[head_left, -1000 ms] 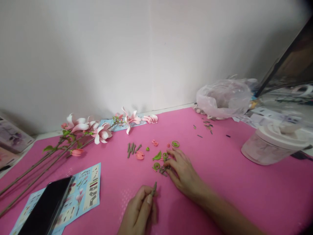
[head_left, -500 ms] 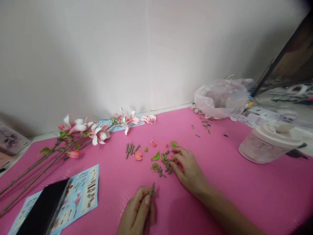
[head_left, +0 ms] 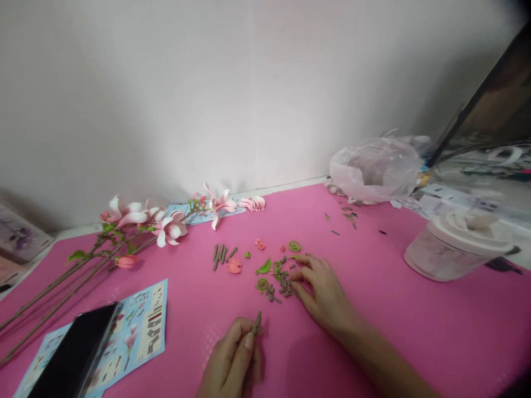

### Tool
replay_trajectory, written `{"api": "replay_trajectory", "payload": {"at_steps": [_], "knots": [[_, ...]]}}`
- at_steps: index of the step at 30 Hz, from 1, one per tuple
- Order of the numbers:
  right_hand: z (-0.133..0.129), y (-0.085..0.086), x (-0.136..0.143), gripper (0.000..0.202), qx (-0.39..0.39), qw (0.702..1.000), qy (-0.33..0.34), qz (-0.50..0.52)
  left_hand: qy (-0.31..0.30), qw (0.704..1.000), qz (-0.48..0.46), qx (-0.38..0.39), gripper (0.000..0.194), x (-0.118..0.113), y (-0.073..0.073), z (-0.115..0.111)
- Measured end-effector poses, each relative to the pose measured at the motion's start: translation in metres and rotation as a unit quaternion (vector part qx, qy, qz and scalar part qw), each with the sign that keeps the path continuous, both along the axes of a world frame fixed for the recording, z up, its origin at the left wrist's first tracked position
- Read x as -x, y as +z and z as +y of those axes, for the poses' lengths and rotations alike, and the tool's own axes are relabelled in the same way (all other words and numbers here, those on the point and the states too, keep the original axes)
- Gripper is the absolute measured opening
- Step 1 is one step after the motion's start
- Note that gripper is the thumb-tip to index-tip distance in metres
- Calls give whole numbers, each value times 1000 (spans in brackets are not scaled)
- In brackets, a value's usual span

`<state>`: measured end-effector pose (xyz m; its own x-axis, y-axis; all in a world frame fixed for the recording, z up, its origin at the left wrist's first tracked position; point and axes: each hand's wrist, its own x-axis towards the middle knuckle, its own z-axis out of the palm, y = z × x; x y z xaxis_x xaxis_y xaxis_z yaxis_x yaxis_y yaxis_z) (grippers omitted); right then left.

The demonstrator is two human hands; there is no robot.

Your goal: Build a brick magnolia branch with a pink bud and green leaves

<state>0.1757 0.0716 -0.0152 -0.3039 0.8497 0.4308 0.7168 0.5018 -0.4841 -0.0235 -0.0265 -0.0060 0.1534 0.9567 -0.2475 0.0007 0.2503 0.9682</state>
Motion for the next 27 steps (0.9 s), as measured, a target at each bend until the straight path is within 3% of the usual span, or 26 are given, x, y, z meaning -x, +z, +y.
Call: {"api": "replay_trajectory", "payload": {"at_steps": [11, 17, 23, 27], "knots": [[-5, 4, 2, 22, -16, 999, 25, 25, -4, 1000, 3, -7, 32, 1, 1, 0], [-7, 7, 3, 25, -4, 998, 61, -19, -4, 1000, 0, -11, 34, 1, -4, 0], [-6, -2, 3, 12, -3, 997, 76, -12, -11, 1000, 10, -10, 34, 2, -3, 0], [-3, 3, 0, 11, -12, 998, 40, 46, -8, 1000, 3, -14, 34, 2, -2, 0]]}}
